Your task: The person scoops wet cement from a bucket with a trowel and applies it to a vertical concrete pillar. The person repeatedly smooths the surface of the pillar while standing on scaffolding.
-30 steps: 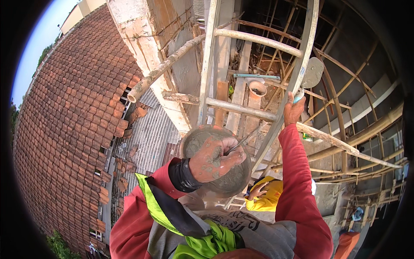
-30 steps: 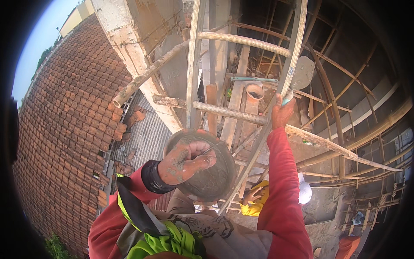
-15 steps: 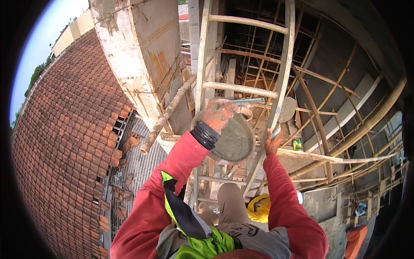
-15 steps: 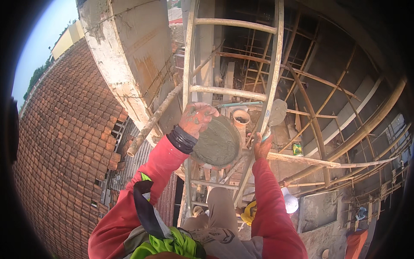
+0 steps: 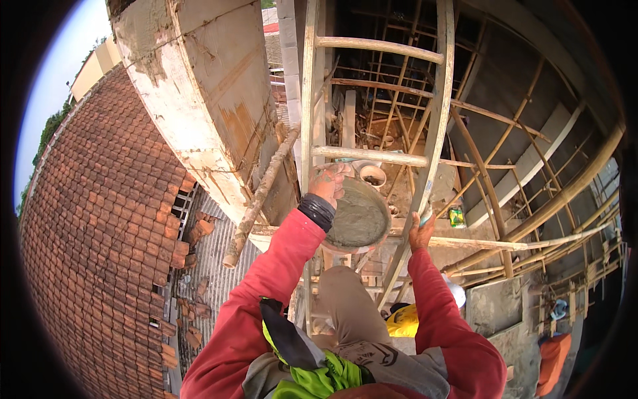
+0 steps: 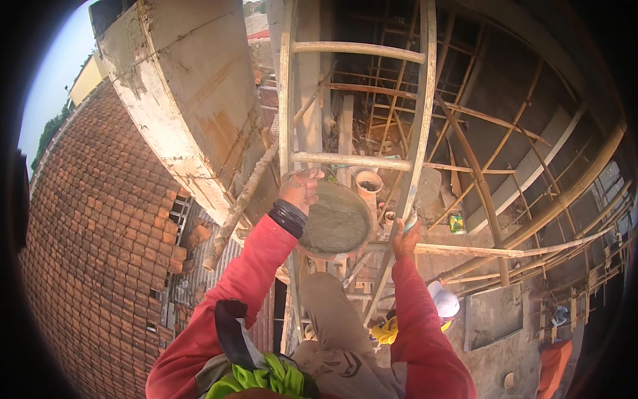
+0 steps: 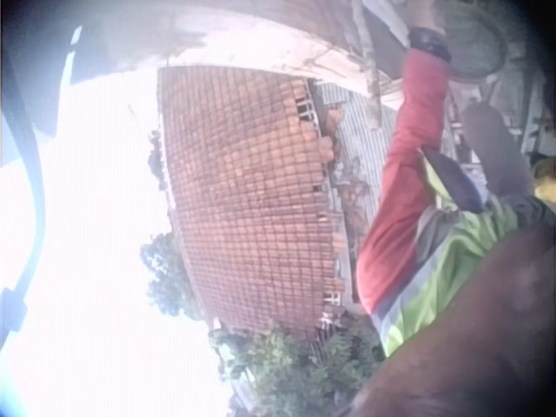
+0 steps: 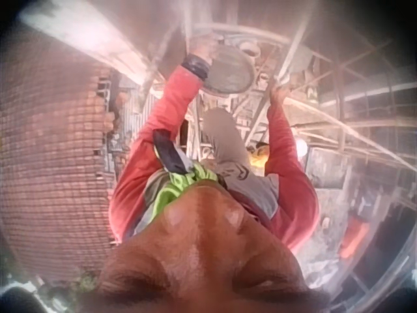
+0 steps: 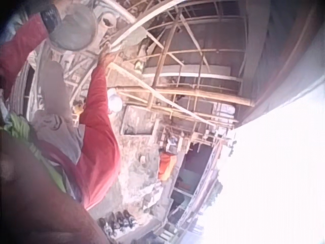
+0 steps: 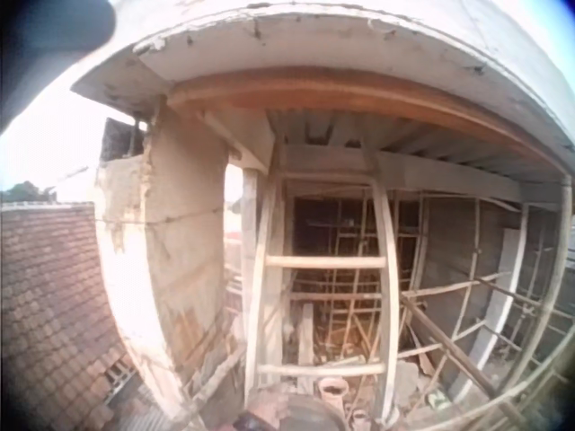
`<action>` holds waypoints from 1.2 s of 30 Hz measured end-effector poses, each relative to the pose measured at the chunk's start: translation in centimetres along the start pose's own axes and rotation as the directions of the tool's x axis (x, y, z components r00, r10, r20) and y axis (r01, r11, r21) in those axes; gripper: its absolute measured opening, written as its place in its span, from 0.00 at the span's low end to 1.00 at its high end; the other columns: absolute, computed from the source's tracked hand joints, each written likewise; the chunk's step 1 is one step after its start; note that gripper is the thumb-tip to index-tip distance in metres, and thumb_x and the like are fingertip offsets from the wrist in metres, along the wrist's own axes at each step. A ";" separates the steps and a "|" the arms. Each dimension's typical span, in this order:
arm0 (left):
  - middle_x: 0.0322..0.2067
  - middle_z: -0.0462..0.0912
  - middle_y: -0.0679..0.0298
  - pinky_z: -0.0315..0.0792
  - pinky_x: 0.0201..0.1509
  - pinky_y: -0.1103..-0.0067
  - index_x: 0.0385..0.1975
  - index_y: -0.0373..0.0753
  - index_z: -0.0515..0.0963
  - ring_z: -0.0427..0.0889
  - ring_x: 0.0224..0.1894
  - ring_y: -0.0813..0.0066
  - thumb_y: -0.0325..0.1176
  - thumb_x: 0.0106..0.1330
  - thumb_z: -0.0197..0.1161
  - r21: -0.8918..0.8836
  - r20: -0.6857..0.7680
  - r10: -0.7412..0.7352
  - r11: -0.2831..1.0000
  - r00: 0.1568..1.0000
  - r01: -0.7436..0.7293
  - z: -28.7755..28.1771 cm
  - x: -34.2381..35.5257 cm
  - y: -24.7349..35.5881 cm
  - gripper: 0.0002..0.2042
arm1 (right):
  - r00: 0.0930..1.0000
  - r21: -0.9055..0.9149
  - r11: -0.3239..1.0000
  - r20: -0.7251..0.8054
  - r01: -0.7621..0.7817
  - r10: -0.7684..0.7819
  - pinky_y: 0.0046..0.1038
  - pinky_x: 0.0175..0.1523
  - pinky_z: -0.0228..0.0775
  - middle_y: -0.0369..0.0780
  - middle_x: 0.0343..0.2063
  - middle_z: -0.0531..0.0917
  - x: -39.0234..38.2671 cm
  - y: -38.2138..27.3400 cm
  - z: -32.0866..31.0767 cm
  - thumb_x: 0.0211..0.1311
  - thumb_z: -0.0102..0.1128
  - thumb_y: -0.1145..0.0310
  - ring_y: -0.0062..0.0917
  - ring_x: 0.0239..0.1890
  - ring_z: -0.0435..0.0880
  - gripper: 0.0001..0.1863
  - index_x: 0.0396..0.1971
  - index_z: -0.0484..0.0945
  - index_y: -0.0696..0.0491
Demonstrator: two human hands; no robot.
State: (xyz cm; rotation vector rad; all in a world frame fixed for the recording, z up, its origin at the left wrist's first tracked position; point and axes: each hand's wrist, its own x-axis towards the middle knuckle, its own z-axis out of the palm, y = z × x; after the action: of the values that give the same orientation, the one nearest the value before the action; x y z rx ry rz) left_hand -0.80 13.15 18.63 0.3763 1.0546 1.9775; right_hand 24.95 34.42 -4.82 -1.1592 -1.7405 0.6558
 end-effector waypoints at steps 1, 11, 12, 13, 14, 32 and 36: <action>0.19 0.71 0.77 0.52 0.18 0.86 0.39 0.36 0.81 0.61 0.17 0.90 0.35 0.73 0.66 -0.029 -0.014 -0.017 0.999 1.000 0.017 -0.2 0.4 -0.1 0.08 | 1.000 -0.053 0.999 -0.003 -0.008 0.008 0.45 0.58 0.72 0.60 0.52 0.81 0.1 0.3 0.2 0.71 0.64 0.44 0.52 0.52 0.82 0.39 0.64 0.66 0.64; 0.18 0.71 0.78 0.52 0.18 0.86 0.40 0.36 0.81 0.61 0.15 0.89 0.36 0.74 0.65 -0.011 -0.129 0.014 1.000 0.992 -0.016 -2.0 0.2 0.1 0.09 | 1.000 0.053 0.999 -0.030 -0.003 0.004 0.44 0.54 0.74 0.57 0.46 0.84 -0.3 -0.5 0.5 0.71 0.65 0.49 0.53 0.48 0.84 0.35 0.63 0.68 0.61; 0.17 0.70 0.78 0.53 0.18 0.86 0.40 0.36 0.81 0.61 0.15 0.89 0.36 0.74 0.65 -0.020 -0.140 0.006 1.000 0.990 -0.009 -2.0 0.3 0.0 0.09 | 0.999 0.033 0.999 -0.033 -0.011 0.012 0.41 0.54 0.75 0.55 0.47 0.85 -0.3 -0.1 0.4 0.72 0.66 0.49 0.48 0.48 0.85 0.34 0.63 0.68 0.60; 0.17 0.70 0.79 0.53 0.19 0.85 0.40 0.35 0.81 0.61 0.15 0.89 0.36 0.74 0.65 -0.027 -0.153 0.012 0.999 0.988 -0.017 -2.1 0.4 0.2 0.09 | 0.996 -0.005 0.997 -0.026 -0.081 0.081 0.40 0.55 0.75 0.55 0.47 0.84 -0.1 -0.4 0.4 0.72 0.66 0.49 0.46 0.48 0.85 0.34 0.64 0.68 0.59; 0.17 0.69 0.79 0.53 0.19 0.85 0.40 0.35 0.81 0.61 0.15 0.88 0.36 0.74 0.65 -0.032 -0.158 0.007 0.999 0.987 -0.012 -2.1 0.5 0.2 0.10 | 0.998 0.022 0.999 -0.036 -0.050 0.051 0.44 0.54 0.74 0.57 0.46 0.84 -0.2 -0.7 0.5 0.71 0.66 0.49 0.51 0.48 0.84 0.34 0.63 0.68 0.60; 0.20 0.73 0.75 0.54 0.17 0.85 0.38 0.34 0.80 0.62 0.15 0.89 0.33 0.74 0.63 -0.073 -0.193 -0.047 0.997 0.980 0.033 -8.7 0.8 -0.1 0.08 | 0.999 0.253 0.967 0.018 0.033 -0.039 0.36 0.61 0.71 0.50 0.52 0.83 -0.3 -2.9 -0.6 0.71 0.67 0.59 0.37 0.54 0.82 0.31 0.66 0.69 0.60; 0.24 0.79 0.71 0.55 0.17 0.85 0.38 0.35 0.81 0.66 0.16 0.89 0.33 0.74 0.64 -0.069 -0.226 -0.009 0.998 0.974 -0.007 -8.2 0.7 -0.1 0.07 | 0.998 0.086 0.996 0.058 -0.004 -0.001 0.39 0.62 0.71 0.52 0.54 0.82 0.2 -2.7 -1.0 0.71 0.68 0.61 0.43 0.55 0.82 0.29 0.65 0.70 0.60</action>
State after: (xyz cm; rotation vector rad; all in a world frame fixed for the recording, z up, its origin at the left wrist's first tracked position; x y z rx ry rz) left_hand -6.02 9.34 13.59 0.1138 1.1226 2.0860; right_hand 24.63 33.42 -2.14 -1.0920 -1.7418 0.7648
